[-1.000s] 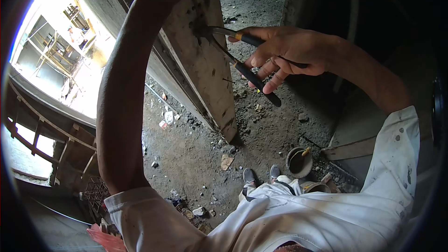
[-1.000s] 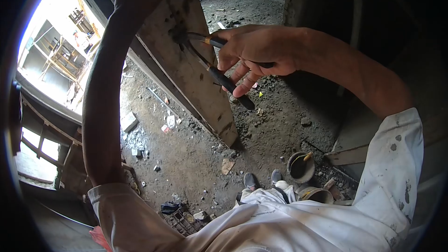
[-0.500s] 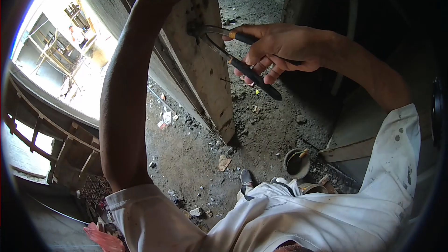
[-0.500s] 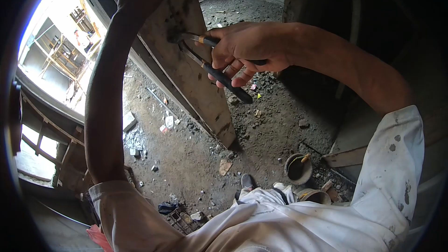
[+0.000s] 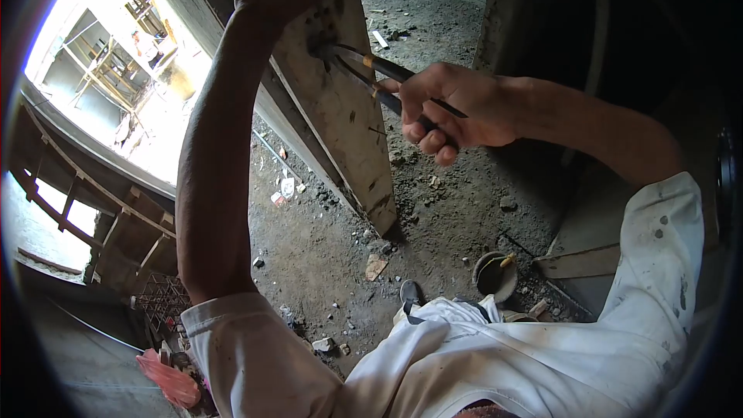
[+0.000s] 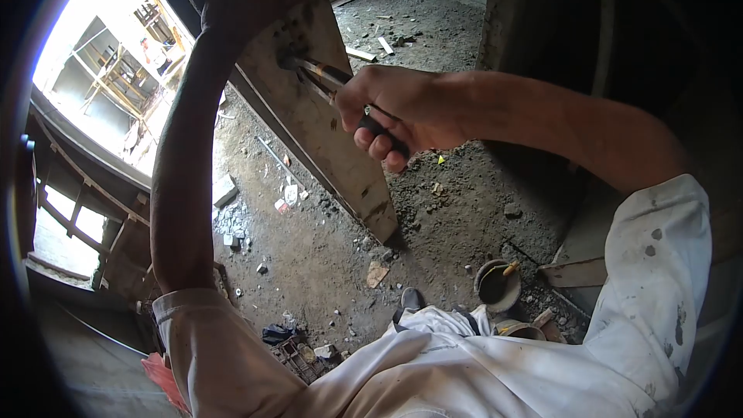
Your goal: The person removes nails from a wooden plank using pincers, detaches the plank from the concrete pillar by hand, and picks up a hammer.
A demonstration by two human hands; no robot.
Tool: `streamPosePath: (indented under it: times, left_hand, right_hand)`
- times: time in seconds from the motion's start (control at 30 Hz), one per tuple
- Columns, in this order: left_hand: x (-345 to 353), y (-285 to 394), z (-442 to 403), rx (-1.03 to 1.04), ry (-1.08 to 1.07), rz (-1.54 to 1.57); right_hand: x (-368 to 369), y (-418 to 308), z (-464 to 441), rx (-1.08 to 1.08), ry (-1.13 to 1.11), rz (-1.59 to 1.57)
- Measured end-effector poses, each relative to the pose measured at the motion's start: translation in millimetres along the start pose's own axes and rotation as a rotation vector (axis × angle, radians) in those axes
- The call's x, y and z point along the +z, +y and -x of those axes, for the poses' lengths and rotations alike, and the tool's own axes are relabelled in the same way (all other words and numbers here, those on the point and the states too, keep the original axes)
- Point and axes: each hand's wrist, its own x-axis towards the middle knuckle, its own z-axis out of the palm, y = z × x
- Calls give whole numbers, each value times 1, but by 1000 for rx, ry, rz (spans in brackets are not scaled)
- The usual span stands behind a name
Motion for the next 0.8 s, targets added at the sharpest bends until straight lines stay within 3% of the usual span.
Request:
streamPosePath:
  times: [0.07, 0.13, 0.17, 0.2, 0.23, 0.3, 0.33, 0.4, 0.43, 0.67, 0.7, 0.73, 0.8]
  left_hand:
    - [2, 0, 0, 19, 41, -65]
    - [-1, 1, -2, -17, -143, -63]
    - [10, -1, 1, -14, -150, -58]
    - [24, -4, 4, -12, -44, -97]
    - [37, -6, 6, -9, 66, -136]
    - [5, -1, -1, -26, -47, -71]
    - [-8, 1, -4, -51, -166, -1]
    - [-6, 1, -2, -49, -141, -8]
    - [-3, 0, -2, -48, -122, -15]
    - [6, -1, 4, -44, -30, -17]
    - [8, -3, 4, -21, 46, 19]
    - [9, -5, 5, 5, 122, 56]
    - [4, -6, 4, -7, 73, 94]
  right_hand:
    - [9, -10, 4, 49, 78, 169]
    - [29, -27, 23, 83, 453, 1314]
    - [25, -24, 21, -6, 556, 1640]
    - [26, -22, 19, -4, 549, 1632]
    - [29, -21, 15, -20, 636, 1822]
    - [33, -26, 12, -56, 839, 2210]
    - [30, -31, 15, -54, 848, 2211]
    - [20, -41, 23, 130, 397, 1131]
    - [11, -32, 22, 60, 219, 595]
    - [15, -28, 18, 67, 270, 996]
    - [36, -17, 21, -76, 713, 1757]
    - [40, -17, 18, -76, 708, 1757]
    - [44, -15, 16, -98, 868, 2122]
